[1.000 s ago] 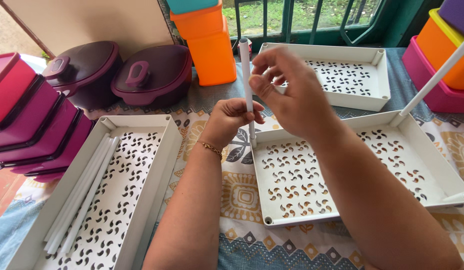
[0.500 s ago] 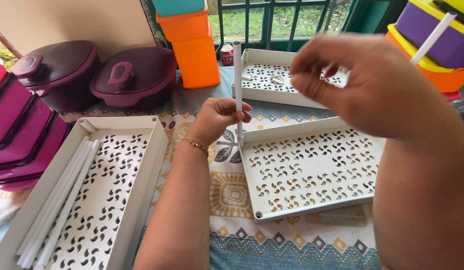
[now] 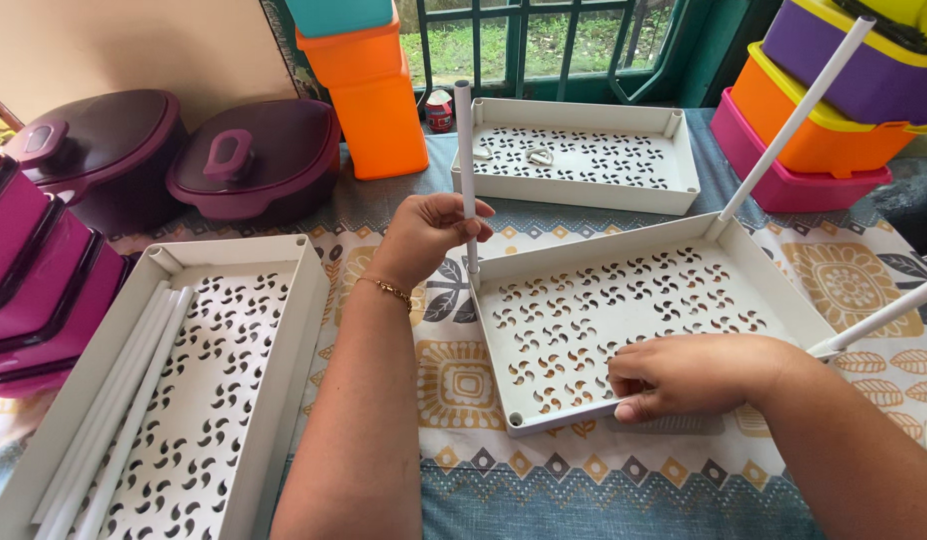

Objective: The person assembles a white plastic storage rack by inserting vertical support poles into corner holes on perforated trays. They handle multiple trays and poles, aligning and seating each pole into the tray corners to form a stacked structure.

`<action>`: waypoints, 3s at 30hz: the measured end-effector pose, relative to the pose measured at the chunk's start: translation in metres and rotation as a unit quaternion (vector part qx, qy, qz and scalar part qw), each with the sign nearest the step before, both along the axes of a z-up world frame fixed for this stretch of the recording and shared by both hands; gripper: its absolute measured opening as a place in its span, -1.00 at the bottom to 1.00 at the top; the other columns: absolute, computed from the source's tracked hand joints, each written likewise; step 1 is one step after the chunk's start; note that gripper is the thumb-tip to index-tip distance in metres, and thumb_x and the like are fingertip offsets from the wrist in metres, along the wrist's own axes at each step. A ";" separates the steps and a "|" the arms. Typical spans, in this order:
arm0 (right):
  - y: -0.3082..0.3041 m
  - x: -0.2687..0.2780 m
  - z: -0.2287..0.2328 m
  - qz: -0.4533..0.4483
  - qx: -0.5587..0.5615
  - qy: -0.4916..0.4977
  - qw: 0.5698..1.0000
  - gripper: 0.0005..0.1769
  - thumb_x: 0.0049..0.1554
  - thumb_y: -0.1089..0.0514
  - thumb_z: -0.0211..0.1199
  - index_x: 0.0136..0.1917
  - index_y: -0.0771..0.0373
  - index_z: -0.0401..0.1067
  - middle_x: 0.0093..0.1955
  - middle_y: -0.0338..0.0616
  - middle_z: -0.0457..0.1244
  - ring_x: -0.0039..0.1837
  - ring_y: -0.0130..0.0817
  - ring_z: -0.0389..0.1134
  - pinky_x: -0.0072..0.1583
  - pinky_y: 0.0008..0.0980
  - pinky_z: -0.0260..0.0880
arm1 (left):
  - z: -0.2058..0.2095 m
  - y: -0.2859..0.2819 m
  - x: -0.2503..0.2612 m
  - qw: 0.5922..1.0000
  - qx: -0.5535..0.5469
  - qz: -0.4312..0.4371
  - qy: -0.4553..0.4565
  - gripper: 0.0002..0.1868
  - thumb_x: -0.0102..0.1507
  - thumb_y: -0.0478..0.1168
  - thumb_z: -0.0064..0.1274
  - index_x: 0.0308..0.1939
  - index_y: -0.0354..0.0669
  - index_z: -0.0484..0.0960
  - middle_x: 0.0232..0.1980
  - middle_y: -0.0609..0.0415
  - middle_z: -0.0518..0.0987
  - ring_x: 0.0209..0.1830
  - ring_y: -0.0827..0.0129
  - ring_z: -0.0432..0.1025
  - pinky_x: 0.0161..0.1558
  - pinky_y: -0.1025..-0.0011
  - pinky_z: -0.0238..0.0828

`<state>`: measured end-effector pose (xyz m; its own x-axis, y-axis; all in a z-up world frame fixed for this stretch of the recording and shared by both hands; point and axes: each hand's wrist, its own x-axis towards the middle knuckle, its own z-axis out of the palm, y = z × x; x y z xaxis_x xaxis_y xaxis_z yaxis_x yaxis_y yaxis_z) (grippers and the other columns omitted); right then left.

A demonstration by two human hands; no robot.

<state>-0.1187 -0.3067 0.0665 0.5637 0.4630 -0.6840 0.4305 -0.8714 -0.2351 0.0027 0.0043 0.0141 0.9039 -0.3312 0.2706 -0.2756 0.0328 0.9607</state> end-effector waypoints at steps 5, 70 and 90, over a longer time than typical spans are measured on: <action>-0.002 -0.001 -0.010 0.024 0.008 -0.032 0.999 -0.58 0.14 -0.24 0.23 0.03 0.11 0.39 0.08 -0.21 0.29 0.19 -0.23 0.34 0.23 -0.24 0.34 | -0.003 -0.006 0.003 1.000 0.002 0.022 -0.012 -0.80 0.27 -0.39 0.16 -0.02 -0.29 0.72 -0.25 0.07 0.71 -0.19 0.47 0.60 -0.07 0.49 0.57; 0.083 0.006 0.028 0.092 0.539 -0.040 0.836 -0.84 0.04 0.49 0.22 -0.22 0.27 0.39 -0.23 -0.20 0.46 -0.12 -0.35 0.55 -0.08 -0.40 0.59 | 0.039 -0.023 -0.030 0.928 0.237 0.241 -0.154 -0.72 0.20 -0.17 0.28 -0.06 -0.20 0.72 -0.28 0.04 0.70 -0.40 0.39 0.55 -0.28 0.39 0.50; 0.060 0.052 0.018 0.031 0.479 -0.054 0.876 -0.64 0.05 0.36 0.20 0.13 0.19 0.47 0.02 -0.21 0.49 0.04 -0.41 0.52 0.12 -0.35 0.54 | 0.102 -0.021 -0.182 0.893 0.354 0.122 -0.248 -0.63 0.00 -0.47 0.01 -0.10 -0.29 0.64 -0.14 -0.13 0.65 -0.10 0.08 0.58 0.03 0.27 0.52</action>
<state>-0.0669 -0.2469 0.0841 0.5545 0.8273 0.0905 0.5355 -0.2714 -0.7997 -0.1795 -0.0166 0.1157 0.7998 -0.3870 0.4589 -0.5889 -0.6542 0.4746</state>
